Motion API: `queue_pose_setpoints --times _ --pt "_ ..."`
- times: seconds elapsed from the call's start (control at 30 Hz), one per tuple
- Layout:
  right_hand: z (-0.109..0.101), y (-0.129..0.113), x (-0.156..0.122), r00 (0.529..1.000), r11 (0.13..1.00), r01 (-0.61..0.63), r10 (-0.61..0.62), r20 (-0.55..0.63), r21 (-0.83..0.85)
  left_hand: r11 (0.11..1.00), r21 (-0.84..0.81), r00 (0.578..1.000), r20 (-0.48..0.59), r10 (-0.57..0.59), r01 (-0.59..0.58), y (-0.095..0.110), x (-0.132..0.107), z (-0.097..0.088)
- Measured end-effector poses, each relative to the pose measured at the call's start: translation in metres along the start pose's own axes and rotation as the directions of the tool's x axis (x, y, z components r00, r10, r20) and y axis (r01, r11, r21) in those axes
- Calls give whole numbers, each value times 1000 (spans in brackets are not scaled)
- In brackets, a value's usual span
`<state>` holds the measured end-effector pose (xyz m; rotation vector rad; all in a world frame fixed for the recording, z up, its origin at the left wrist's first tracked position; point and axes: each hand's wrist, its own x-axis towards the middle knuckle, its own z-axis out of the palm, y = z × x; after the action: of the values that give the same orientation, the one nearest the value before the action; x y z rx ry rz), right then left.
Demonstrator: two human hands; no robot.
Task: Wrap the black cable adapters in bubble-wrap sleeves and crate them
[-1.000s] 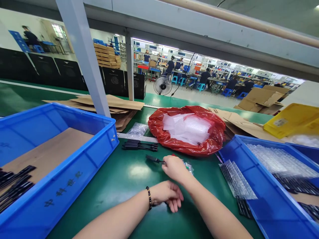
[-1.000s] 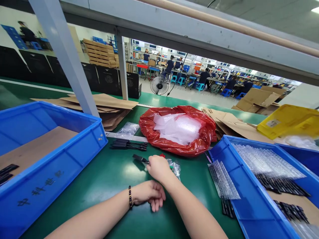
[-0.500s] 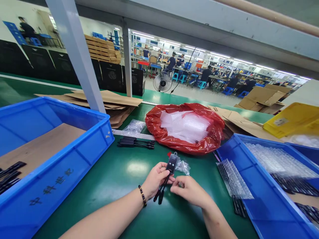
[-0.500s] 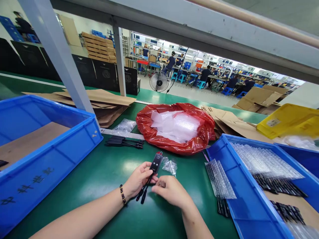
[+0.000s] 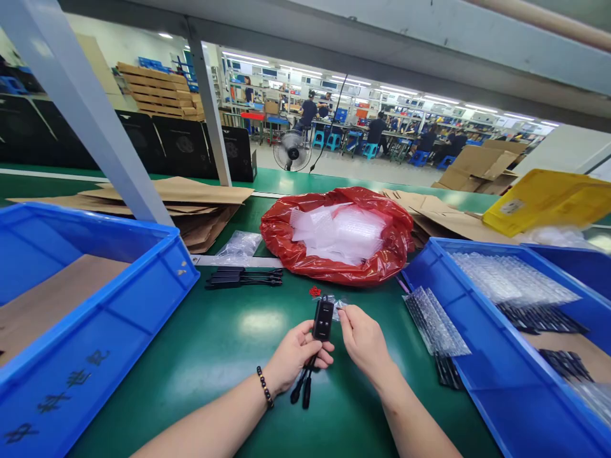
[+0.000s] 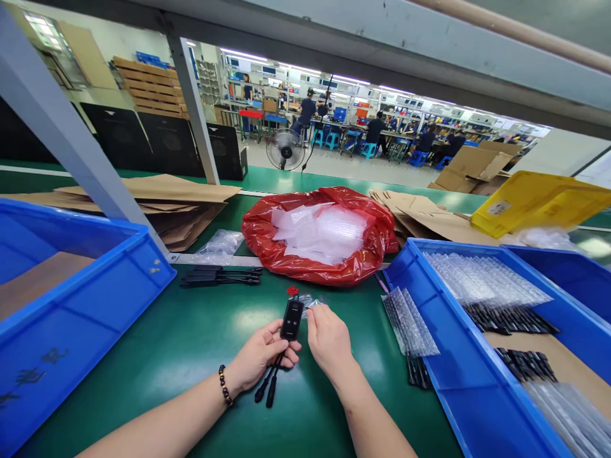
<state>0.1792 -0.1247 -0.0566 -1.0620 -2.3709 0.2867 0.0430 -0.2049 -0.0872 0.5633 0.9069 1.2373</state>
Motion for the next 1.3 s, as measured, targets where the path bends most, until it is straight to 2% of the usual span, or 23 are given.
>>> queue_pose_setpoints --times 0.37,0.47,0.6,0.73,0.87,1.1,1.2,1.3 --pt "3 1 2 1000 997 -3 1 -14 -82 999 47 1000 -4 -4 4 0 0 2" --pt "1 0 3 999 999 -47 47 21 -3 999 54 1000 -3 1 0 1 0 2" --pt "0 1 5 986 977 -135 115 123 168 998 61 1000 17 2 -3 0 -1 2" --pt "-1 3 7 973 949 -180 134 187 258 998 69 1000 10 -2 1 0 -1 3" --pt "-1 2 6 985 977 -144 127 113 159 997 77 1000 3 4 -4 -1 -1 2" --pt "5 2 3 998 1000 -5 4 -59 -15 995 101 1000 -2 26 -26 -3 0 2" --pt "6 2 3 999 999 -20 21 -38 28 993 114 1000 -8 30 -29 -3 0 2" --pt "4 3 4 995 982 -86 77 62 168 992 120 999 -8 31 -30 -4 1 1"
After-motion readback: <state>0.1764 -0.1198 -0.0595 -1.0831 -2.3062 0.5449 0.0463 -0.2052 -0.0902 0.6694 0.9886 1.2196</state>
